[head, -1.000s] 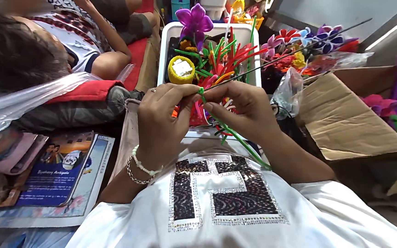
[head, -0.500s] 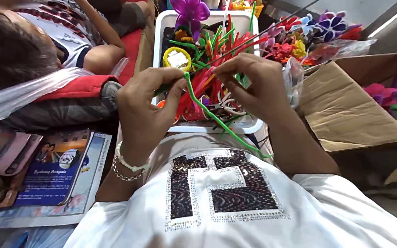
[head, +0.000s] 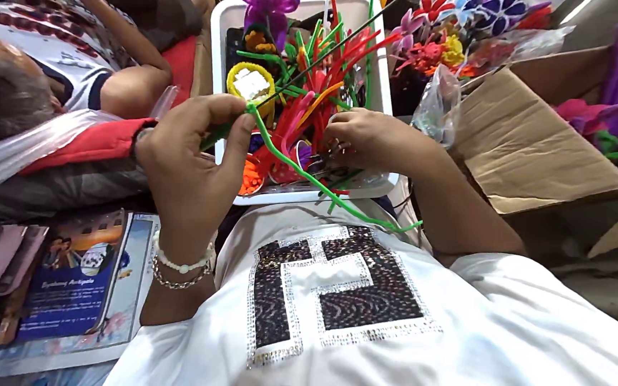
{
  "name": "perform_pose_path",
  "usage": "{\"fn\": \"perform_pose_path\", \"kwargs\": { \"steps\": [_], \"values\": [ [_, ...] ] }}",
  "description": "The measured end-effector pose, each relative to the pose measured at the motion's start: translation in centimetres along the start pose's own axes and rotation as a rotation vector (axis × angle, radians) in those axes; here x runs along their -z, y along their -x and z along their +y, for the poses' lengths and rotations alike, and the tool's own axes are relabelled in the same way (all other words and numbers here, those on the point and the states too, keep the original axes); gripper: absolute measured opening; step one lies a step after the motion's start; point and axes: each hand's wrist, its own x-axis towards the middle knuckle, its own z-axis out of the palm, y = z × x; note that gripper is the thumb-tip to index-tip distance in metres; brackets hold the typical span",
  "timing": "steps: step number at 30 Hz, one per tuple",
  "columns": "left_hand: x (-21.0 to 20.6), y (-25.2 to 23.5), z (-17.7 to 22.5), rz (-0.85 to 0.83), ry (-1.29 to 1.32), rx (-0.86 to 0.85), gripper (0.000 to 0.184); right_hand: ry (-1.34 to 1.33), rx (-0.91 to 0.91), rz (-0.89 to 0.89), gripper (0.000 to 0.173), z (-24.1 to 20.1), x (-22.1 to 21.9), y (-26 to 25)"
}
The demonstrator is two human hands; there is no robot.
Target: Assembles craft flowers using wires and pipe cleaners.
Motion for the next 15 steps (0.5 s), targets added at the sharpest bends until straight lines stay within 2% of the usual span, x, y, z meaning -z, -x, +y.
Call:
{"fn": "perform_pose_path", "kwargs": {
  "steps": [4,6,9,12,15],
  "values": [
    [0.1,-0.1,0.1,-0.007,0.003,0.0,0.018,0.076,-0.092,-0.104,0.041,-0.2,-0.8,0.0],
    [0.1,0.0,0.1,-0.008,0.007,-0.001,0.018,0.077,-0.073,-0.107,0.04,0.0,-1.2,0.0],
    [0.1,0.0,0.2,-0.031,-0.016,0.011,0.019,0.032,0.077,-0.069,0.036,1.5,-1.3,0.2],
    [0.1,0.1,0.4,-0.044,-0.032,0.019,0.019,-0.1,0.331,0.105,0.032,3.3,-1.0,0.9],
    [0.1,0.2,0.8,-0.062,-0.064,0.02,0.019,-0.18,0.429,0.234,0.028,1.4,1.4,2.4]
  ]
}}
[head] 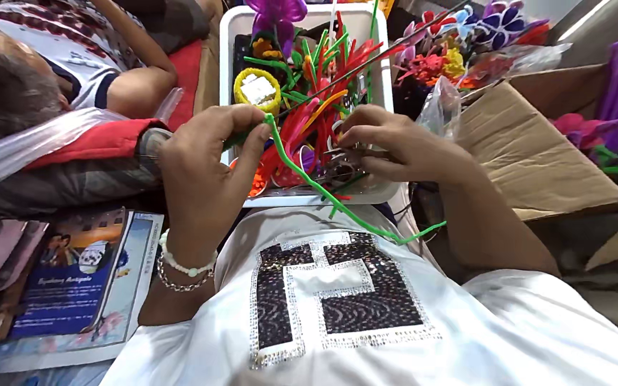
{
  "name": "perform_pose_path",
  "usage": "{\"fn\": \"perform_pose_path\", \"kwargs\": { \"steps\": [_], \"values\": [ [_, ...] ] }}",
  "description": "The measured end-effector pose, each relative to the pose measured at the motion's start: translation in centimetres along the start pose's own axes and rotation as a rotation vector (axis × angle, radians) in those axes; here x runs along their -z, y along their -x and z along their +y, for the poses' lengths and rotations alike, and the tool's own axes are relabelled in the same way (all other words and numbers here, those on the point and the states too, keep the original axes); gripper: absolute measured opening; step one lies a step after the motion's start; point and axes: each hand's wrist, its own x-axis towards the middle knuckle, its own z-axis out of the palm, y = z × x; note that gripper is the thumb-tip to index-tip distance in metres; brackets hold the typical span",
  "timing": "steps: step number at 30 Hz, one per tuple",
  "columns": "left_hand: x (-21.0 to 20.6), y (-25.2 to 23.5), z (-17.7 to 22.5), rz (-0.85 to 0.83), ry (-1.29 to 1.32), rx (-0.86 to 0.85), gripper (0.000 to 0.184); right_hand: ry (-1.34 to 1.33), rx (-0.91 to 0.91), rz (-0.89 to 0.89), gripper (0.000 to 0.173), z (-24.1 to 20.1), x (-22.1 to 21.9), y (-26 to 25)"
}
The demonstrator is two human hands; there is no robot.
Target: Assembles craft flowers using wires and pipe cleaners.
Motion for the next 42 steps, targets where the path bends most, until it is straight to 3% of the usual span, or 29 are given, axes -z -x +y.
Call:
{"fn": "perform_pose_path", "kwargs": {
  "steps": [2,5,9,20,33,42],
  "values": [
    [-0.1,0.1,0.2,-0.01,-0.035,-0.007,0.019,0.051,0.026,0.083,0.026,-2.9,1.1,-0.2],
    [-0.3,0.5,0.7,-0.027,-0.107,-0.031,0.02,0.264,0.059,0.27,0.038,-6.7,2.0,-1.1],
    [-0.9,0.7,1.1,-0.027,-0.171,-0.083,0.021,0.548,0.099,0.426,0.033,-7.8,2.4,-2.9],
    [-1.1,1.0,1.7,-0.002,-0.26,-0.112,0.021,0.739,0.062,0.383,0.028,-8.0,2.3,-4.0],
    [-0.8,1.1,2.3,0.027,-0.295,-0.131,0.019,0.719,0.044,0.312,0.029,-8.5,2.4,-4.3],
    [-0.7,1.0,2.1,0.029,-0.278,-0.142,0.02,0.861,0.202,0.406,0.014,-8.6,2.1,-4.1]
  ]
}}
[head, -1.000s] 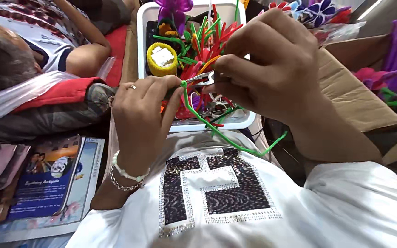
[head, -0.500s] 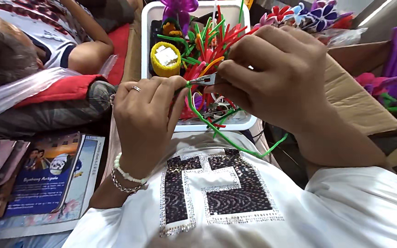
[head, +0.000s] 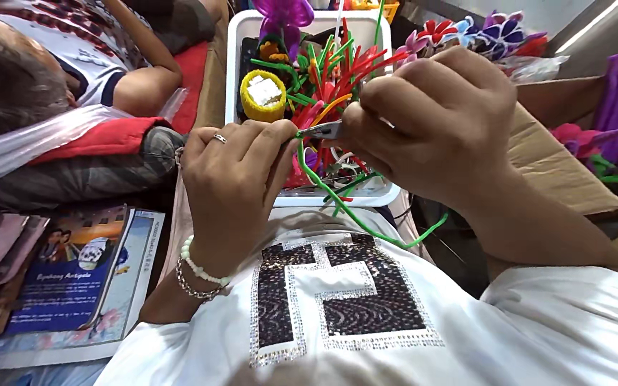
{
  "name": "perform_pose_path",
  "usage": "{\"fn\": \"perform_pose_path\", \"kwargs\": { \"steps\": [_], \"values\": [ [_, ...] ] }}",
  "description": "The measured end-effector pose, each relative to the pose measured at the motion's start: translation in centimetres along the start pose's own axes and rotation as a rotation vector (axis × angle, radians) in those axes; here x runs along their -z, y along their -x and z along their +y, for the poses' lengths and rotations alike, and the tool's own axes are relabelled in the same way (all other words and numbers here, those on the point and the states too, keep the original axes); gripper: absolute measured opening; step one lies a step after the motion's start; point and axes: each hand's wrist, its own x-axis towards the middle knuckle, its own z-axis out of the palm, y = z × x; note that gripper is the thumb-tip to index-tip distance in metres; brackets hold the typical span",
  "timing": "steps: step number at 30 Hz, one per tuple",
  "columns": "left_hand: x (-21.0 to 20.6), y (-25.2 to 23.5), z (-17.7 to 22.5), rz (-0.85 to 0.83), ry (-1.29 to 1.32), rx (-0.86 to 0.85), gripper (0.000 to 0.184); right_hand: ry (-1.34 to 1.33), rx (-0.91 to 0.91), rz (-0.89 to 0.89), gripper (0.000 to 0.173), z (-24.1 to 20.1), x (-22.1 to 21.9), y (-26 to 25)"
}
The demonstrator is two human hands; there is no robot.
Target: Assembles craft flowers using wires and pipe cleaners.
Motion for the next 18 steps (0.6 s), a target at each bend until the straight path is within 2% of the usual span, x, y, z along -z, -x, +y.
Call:
{"fn": "perform_pose_path", "kwargs": {
  "steps": [3,9,13,16,18],
  "values": [
    [0.0,0.1,-0.1,-0.007,0.017,0.004,0.02,0.056,0.071,0.086,0.005,-0.3,-0.2,0.2],
    [-0.4,0.1,-0.4,-0.031,0.126,0.031,0.019,0.096,0.177,0.187,0.009,0.8,-1.5,1.4],
    [-0.7,0.1,-0.8,-0.072,0.171,0.054,0.02,0.063,0.209,0.22,0.005,1.2,-1.9,1.4],
    [-0.8,0.1,-0.7,-0.062,0.154,0.052,0.02,0.06,0.163,0.097,0.007,1.2,-1.2,0.9],
    [-0.7,0.1,-0.5,-0.027,0.13,0.043,0.018,-0.035,0.003,-0.05,0.019,0.8,-0.4,0.6]
  ]
}}
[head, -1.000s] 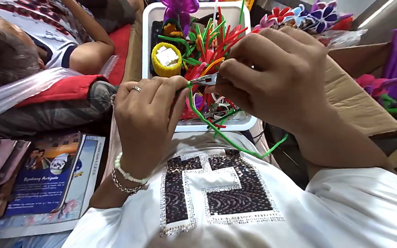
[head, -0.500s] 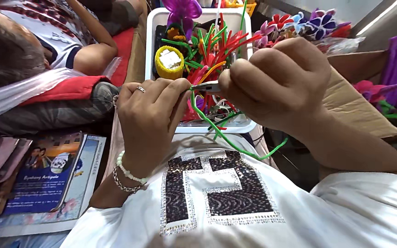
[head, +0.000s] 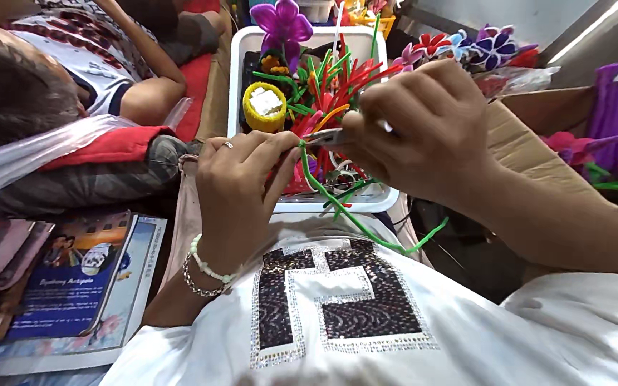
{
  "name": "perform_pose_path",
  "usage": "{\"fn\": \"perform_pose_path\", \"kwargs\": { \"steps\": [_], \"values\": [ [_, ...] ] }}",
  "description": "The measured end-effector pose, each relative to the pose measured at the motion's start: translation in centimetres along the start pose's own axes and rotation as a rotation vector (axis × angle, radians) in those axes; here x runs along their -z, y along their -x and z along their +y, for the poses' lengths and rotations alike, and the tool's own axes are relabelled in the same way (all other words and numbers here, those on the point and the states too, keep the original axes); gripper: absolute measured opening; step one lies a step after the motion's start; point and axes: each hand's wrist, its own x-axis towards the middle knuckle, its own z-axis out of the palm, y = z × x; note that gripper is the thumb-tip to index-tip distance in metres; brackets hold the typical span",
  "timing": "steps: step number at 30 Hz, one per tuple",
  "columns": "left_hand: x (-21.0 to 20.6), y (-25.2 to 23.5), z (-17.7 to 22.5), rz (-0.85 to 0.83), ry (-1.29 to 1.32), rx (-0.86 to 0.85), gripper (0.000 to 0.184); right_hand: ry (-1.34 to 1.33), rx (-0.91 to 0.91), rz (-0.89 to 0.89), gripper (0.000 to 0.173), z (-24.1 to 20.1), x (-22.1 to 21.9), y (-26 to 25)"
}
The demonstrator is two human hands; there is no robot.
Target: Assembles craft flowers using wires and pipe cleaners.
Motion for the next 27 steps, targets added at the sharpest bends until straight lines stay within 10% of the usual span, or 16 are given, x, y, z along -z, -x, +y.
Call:
{"fn": "perform_pose_path", "kwargs": {
  "steps": [7,14,27],
  "values": [
    [-0.1,0.0,0.3,0.167,-0.155,-0.017,0.016,-0.332,-0.342,0.031,0.028,-2.5,2.1,1.1],
    [-1.0,-0.2,0.1,0.245,-0.174,-0.056,0.015,-1.304,-0.772,-0.256,0.031,-4.8,-1.2,1.9],
    [-2.6,0.1,-0.3,0.211,-0.129,-0.071,0.017,-1.279,-0.822,-0.214,0.033,-4.9,-3.2,1.8]
  ]
}}
